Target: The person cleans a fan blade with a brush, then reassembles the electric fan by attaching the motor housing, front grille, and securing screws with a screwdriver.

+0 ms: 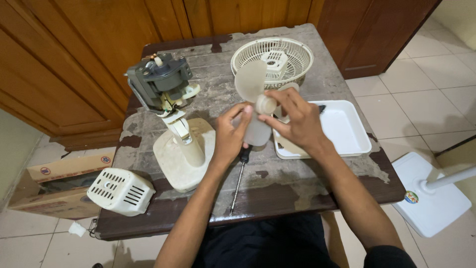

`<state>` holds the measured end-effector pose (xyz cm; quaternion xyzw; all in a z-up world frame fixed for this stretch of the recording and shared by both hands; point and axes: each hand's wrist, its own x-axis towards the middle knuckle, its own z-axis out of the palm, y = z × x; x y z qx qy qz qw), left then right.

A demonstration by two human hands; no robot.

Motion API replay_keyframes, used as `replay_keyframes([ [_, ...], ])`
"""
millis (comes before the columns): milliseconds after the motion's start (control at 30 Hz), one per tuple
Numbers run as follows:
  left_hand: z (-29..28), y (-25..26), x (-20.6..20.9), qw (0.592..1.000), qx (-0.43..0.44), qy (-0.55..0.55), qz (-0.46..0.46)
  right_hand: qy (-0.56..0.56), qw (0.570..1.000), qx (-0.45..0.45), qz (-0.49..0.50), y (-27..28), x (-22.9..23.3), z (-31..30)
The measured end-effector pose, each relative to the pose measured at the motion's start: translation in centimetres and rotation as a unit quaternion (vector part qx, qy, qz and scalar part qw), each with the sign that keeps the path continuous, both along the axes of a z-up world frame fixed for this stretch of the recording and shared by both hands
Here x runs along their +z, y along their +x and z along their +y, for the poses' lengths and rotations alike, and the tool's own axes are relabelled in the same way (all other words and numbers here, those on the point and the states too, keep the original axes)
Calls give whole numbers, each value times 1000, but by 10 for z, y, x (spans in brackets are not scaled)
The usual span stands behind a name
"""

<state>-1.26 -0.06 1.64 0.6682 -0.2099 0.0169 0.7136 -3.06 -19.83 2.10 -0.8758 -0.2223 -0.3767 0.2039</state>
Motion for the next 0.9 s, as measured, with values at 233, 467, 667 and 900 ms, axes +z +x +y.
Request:
replay_keyframes([
  [233,-2,1,1,976,88,129,-148,-17,985,-125,121,2,16,-34],
  [467,-5,-4,-1,962,103,180,-176,-55,936,-216,274,-15,36,-38],
  [667,-5,-8,2,961,99,159,-205,-76,934,-204,285,-18,36,-36],
  [900,4,-25,16,940,106,121,-300,13,978,-56,201,-16,21,-9],
])
